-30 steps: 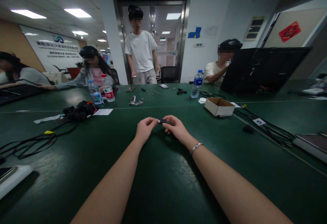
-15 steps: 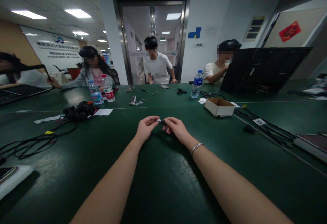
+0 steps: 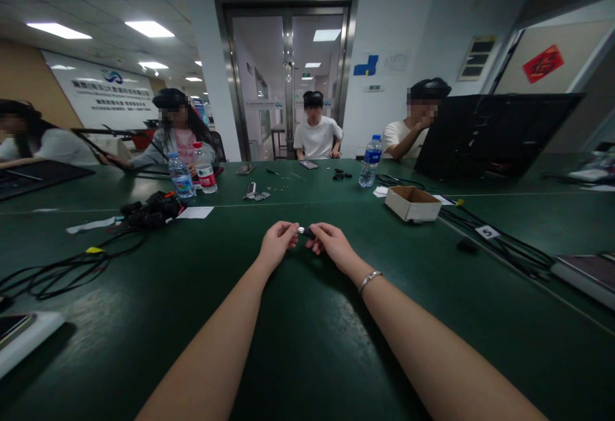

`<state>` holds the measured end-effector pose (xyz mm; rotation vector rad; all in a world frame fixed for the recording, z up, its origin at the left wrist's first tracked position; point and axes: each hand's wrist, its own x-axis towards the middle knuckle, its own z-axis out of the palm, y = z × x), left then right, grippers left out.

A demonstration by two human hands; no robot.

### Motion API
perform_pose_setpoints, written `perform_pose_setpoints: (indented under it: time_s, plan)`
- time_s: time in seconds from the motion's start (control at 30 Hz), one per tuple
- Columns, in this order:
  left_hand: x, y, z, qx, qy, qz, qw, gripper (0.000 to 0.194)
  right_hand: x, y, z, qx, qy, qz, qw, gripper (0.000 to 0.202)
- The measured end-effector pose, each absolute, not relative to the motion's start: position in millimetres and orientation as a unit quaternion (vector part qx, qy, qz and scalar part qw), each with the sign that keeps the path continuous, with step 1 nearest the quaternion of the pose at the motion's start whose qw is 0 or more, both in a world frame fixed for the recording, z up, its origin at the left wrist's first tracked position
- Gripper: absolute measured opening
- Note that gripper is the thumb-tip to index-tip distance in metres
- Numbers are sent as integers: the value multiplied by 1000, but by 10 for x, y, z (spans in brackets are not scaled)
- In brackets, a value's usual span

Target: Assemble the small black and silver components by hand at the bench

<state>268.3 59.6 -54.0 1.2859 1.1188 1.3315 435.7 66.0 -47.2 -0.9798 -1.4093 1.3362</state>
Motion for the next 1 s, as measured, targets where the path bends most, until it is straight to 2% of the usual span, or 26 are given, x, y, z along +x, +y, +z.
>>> perform_pose_setpoints:
  time_s: [0.2, 0.4, 0.63, 0.73, 0.83, 0.93, 1.0]
  plan:
    - [2672, 538, -490, 562, 422, 541, 463, 31, 4358, 651, -463, -402, -574, 540, 467, 32]
    - [2712, 535, -461, 520, 447, 560, 464, 47, 4362, 655, -477, -402, -574, 542, 464, 32]
    - [2721, 516, -478, 509, 483, 559, 441, 36, 4366, 634, -455, -405, -572, 543, 463, 35]
    - [2827, 401, -206, 537, 493, 585, 355, 34, 4367, 649, -472, -401, -564, 549, 469, 36]
    - [2961, 34, 331, 629, 430, 578, 291, 25, 4367, 680, -506, -393, -555, 553, 481, 31]
    - [2941, -592, 750, 773, 345, 481, 229, 24, 4365, 706, -531, -395, -548, 547, 495, 26]
    - [2801, -1030, 762, 825, 314, 442, 163, 28, 4363, 712, -532, -398, -549, 549, 490, 27]
